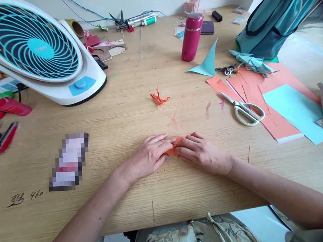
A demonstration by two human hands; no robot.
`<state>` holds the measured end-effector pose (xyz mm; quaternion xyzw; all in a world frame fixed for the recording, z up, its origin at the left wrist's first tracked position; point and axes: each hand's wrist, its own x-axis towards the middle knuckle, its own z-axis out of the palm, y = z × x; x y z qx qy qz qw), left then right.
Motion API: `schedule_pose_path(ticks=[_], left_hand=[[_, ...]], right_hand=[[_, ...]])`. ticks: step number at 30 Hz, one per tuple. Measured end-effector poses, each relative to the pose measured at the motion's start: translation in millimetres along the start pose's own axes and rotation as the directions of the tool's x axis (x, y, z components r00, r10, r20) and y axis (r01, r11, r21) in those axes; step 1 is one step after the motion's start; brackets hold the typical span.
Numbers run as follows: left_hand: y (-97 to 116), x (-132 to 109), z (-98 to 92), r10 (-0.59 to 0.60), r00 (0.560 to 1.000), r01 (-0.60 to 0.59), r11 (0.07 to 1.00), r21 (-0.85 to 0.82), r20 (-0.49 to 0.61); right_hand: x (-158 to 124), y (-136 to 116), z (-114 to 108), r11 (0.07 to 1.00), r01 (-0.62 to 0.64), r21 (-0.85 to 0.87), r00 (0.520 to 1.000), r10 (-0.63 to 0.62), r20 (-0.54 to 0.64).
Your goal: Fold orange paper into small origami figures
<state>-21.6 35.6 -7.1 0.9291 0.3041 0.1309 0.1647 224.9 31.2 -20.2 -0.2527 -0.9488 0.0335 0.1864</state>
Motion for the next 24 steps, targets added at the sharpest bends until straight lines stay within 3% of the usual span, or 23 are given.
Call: schedule_pose_path(ticks=[4,9,13,17,24], left_hand=[[-0.1,-5.8,-0.5,0.037,0.999,-0.035,0.996,0.081,-0.025],[3.6,-8.7,10.7,0.054,0.989,-0.028,0.981,0.191,-0.137],[5.5,-7.8,20.6,0.075,0.974,-0.028,0.976,0.214,-0.214],[5.8,-6.8,24.0,0.024,0.951,0.021,0.990,0.140,-0.308],[8.2,-10.3,21.3,-0.004,0.965,0.025,0.996,0.080,-0.262]], right_hand=[[3.1,3.6,-1.1,0.998,-0.018,0.067,1.000,0.018,0.000],[8.1,5.8,-1.1,0.996,0.082,-0.037,0.997,-0.082,0.010],[9.0,3.8,1.1,1.000,0.006,0.028,0.999,-0.005,-0.045],[10.1,0.8,4.0,0.997,-0.037,0.073,0.996,0.043,-0.078],[10.5,-4.1,6.7,0.998,0.010,0.054,0.998,-0.007,-0.064]])
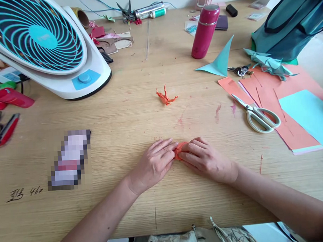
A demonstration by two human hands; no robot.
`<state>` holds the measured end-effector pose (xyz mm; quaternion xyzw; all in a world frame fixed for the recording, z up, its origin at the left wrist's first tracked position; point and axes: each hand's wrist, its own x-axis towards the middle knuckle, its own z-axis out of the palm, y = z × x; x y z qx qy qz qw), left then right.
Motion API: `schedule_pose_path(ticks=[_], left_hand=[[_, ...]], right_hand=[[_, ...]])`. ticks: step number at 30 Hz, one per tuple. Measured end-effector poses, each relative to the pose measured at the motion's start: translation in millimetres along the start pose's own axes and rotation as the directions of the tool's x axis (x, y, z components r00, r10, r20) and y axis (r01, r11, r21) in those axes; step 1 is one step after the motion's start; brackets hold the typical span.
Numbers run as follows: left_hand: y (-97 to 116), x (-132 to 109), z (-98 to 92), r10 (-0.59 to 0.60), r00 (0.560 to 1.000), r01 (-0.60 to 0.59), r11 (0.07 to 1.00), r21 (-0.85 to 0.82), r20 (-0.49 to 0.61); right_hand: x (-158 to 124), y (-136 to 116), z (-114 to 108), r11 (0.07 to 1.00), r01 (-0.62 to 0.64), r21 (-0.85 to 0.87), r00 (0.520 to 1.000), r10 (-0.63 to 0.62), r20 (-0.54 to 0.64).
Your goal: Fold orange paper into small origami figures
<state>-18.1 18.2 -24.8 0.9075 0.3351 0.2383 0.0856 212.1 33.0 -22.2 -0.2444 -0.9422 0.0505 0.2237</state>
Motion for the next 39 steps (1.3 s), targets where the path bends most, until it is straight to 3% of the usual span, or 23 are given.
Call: schedule_pose_path(ticks=[5,15,25,32,39], left_hand=[[2.6,0.8,0.7,-0.034,0.999,0.034,0.999,0.006,-0.003],[0.6,2.9,3.5,-0.066,0.996,0.063,0.997,-0.050,-0.056],[0.9,-4.2,2.9,-0.002,0.999,0.000,0.999,0.038,0.048],[1.1,1.0,-2.9,-0.093,0.996,0.092,0.991,-0.094,-0.006],[4.9,-7.1,-14.6,-0.196,0.979,0.194,0.980,-0.042,-0.054]], right_hand=[[1.6,0.3,0.5,0.999,0.038,-0.034,0.999,-0.038,-0.008],[5.9,-3.5,-3.3,1.000,-0.023,-0.014,0.999,0.024,0.047],[7.7,-2.8,-1.9,0.989,-0.132,0.070,0.991,0.131,0.019],[10.4,-7.0,1.1,0.943,-0.267,0.197,0.964,0.264,0.039],[11.8,-5.4,-0.5,0.907,-0.314,0.281,0.948,0.313,0.051]])
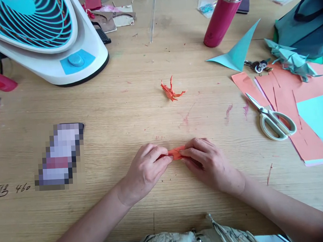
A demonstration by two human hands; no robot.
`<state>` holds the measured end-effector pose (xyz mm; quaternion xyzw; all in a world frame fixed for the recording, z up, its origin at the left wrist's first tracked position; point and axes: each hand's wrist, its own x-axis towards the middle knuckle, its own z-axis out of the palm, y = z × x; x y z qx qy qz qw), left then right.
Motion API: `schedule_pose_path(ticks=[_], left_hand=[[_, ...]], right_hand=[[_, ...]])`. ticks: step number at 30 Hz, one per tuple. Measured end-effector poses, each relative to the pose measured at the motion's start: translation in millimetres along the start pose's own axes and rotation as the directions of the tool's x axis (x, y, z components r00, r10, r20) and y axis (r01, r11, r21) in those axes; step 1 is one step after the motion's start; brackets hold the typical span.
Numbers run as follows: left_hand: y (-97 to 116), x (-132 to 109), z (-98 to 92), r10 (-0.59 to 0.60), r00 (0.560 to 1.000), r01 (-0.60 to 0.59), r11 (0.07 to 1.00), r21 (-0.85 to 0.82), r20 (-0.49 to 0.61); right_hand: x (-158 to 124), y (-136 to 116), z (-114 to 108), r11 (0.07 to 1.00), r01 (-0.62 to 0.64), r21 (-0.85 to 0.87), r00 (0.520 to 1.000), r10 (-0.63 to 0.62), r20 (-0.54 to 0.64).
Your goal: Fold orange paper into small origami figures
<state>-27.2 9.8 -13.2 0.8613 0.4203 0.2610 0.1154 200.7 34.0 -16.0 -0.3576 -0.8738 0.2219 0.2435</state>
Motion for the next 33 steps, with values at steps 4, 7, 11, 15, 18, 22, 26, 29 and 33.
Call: schedule_pose_path(ticks=[4,7,11,15,18,22,26,29,33], left_hand=[[-2.0,-3.4,0.5,-0.018,1.000,0.018,1.000,-0.022,0.015],[-4.2,-4.0,3.0,-0.066,0.998,0.067,0.996,-0.064,0.013],[-4.4,-2.8,4.5,-0.114,0.993,0.116,0.988,-0.100,0.025],[-2.6,-1.8,4.5,-0.127,0.992,0.129,0.988,-0.084,0.022],[-1.4,-2.6,4.1,-0.145,0.989,0.146,0.988,-0.048,0.016],[-0.1,-4.2,3.3,-0.149,0.989,0.149,0.989,0.003,0.018],[1.0,-4.8,3.4,-0.148,0.989,0.148,0.988,0.034,0.010],[1.6,-4.9,4.1,-0.154,0.988,0.153,0.987,0.042,0.008],[2.8,-4.4,5.1,-0.192,0.981,0.192,0.981,0.024,0.015]], right_hand=[[2.4,0.1,-0.8,0.998,-0.060,0.017,0.998,0.059,0.033],[3.5,-1.1,-1.1,0.995,-0.093,0.024,0.994,0.092,0.056],[4.9,-3.3,-1.8,0.994,-0.111,0.019,0.990,0.109,0.085],[7.8,-5.1,-1.9,0.992,-0.129,0.002,0.987,0.128,0.098],[9.7,-6.6,-0.2,0.987,-0.153,-0.042,0.984,0.156,0.088],[9.9,-8.1,3.4,0.981,-0.163,-0.101,0.984,0.169,0.061],[9.8,-8.8,5.1,0.977,-0.178,-0.113,0.980,0.187,0.066],[10.7,-8.9,5.2,0.976,-0.183,-0.119,0.979,0.192,0.068],[11.1,-8.5,5.8,0.976,-0.180,-0.119,0.980,0.188,0.059]])
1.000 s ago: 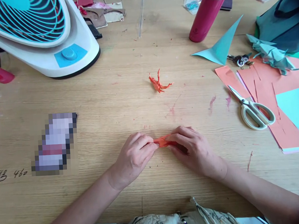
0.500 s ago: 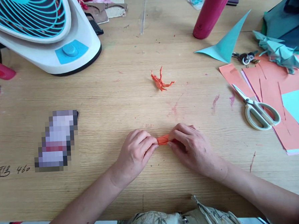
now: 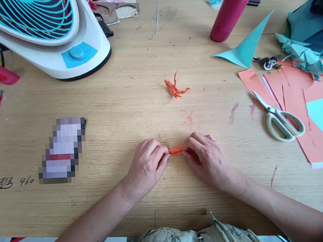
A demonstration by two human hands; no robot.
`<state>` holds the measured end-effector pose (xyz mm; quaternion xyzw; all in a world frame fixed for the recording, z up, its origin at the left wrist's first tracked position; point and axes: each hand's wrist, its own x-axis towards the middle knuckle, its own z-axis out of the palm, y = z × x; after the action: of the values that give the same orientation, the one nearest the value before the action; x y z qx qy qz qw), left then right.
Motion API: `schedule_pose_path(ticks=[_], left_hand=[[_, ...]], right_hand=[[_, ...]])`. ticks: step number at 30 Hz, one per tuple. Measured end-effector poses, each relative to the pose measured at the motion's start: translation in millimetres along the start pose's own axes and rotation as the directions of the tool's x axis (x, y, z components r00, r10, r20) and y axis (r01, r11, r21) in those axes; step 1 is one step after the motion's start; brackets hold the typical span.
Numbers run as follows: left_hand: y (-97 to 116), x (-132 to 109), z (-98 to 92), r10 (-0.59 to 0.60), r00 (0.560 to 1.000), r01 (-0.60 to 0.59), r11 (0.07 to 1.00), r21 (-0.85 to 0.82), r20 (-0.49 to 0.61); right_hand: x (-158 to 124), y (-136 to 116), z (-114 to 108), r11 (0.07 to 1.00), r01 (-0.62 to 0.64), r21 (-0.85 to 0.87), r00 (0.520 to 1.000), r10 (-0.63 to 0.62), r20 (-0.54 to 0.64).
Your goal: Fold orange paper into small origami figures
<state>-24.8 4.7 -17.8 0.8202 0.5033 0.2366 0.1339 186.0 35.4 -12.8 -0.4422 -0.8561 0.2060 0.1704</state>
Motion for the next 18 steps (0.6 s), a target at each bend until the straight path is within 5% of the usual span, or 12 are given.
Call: schedule_pose_path(ticks=[8,18], left_hand=[[0.6,1.9,0.0,-0.087,0.996,0.088,0.994,-0.062,0.017],[1.2,3.0,-0.6,-0.119,0.992,0.122,0.989,-0.081,0.042]], right_hand=[[2.9,-1.1,-5.3,0.995,-0.034,0.094,0.999,0.031,0.038],[13.1,-7.0,-11.5,0.998,-0.066,0.015,0.987,0.063,0.150]])
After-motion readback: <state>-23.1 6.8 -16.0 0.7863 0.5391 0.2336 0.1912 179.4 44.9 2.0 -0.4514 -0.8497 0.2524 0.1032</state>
